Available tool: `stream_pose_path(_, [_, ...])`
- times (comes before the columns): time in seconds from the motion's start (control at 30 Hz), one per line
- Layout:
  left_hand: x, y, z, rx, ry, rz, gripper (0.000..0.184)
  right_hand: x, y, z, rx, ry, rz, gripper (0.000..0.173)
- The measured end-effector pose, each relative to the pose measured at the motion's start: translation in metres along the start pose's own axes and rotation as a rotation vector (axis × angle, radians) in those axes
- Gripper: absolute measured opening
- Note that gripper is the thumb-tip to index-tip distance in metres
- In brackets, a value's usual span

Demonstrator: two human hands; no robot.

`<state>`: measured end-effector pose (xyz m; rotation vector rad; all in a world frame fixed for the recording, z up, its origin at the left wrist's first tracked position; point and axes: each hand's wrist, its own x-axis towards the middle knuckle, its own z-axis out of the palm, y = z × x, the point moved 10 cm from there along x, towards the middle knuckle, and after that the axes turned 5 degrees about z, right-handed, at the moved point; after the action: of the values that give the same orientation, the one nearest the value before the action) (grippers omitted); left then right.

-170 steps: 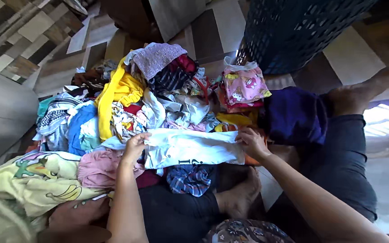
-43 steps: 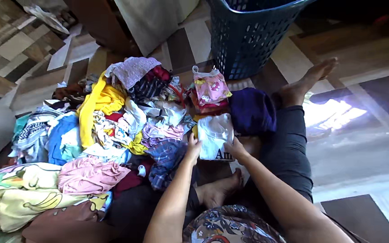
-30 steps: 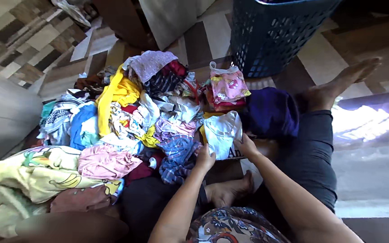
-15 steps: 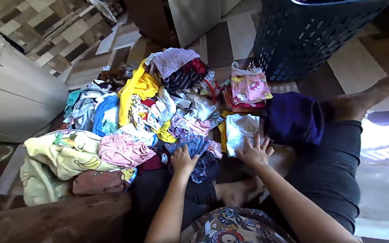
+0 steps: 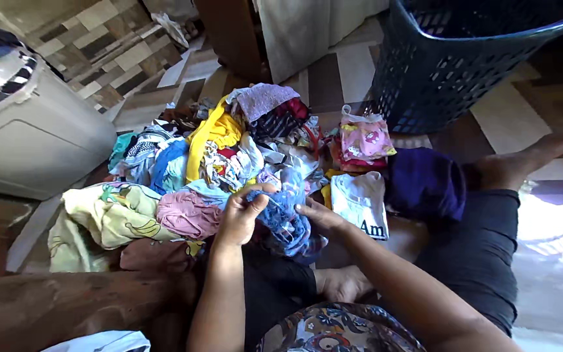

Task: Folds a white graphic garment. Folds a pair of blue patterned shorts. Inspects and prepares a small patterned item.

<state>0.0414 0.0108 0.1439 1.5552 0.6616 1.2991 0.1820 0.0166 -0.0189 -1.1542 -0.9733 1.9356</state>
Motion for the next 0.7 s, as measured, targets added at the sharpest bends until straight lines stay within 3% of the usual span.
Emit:
stream_pose_path(0.07, [0.008, 0.025, -0.007, -0.052, 0.019, 0.056, 0.025, -0.013, -0.026, 0.014, 0.153, -0.054, 0.032, 0.022])
stream_pose_path(0.1, [0.01, 0.033, -0.015, -0.046, 0.043, 0.075, 0.029, -0.021, -0.042, 0.015, 0.164, -0.048, 0.022, 0.016])
stream_pose_path(0.3, [0.009, 0.051, -0.078, 0.082, 0.338, 0.109, 0.035, -0.057, -0.138, -0.026, -0.009, 0.191, -0.329, 0.029])
stream_pose_path(0.4, [0.008, 0.049, -0.089, 0.242, 0.413, 0.055, 0.037, -0.068, -0.168, -0.034, 0.005, 0.205, -0.425, 0.026])
stream_pose_path(0.53, [0.007, 0.056, -0.089, 0.305, 0.384, 0.066, 0.037, -0.085, -0.189, -0.019, 0.118, 0.003, -0.498, 0.033])
stream_pose_path(0.7, [0.008, 0.083, -0.088, 0.355, 0.322, 0.158, 0.033, -0.095, -0.201, -0.004, 0.143, -0.244, -0.459, 0.039])
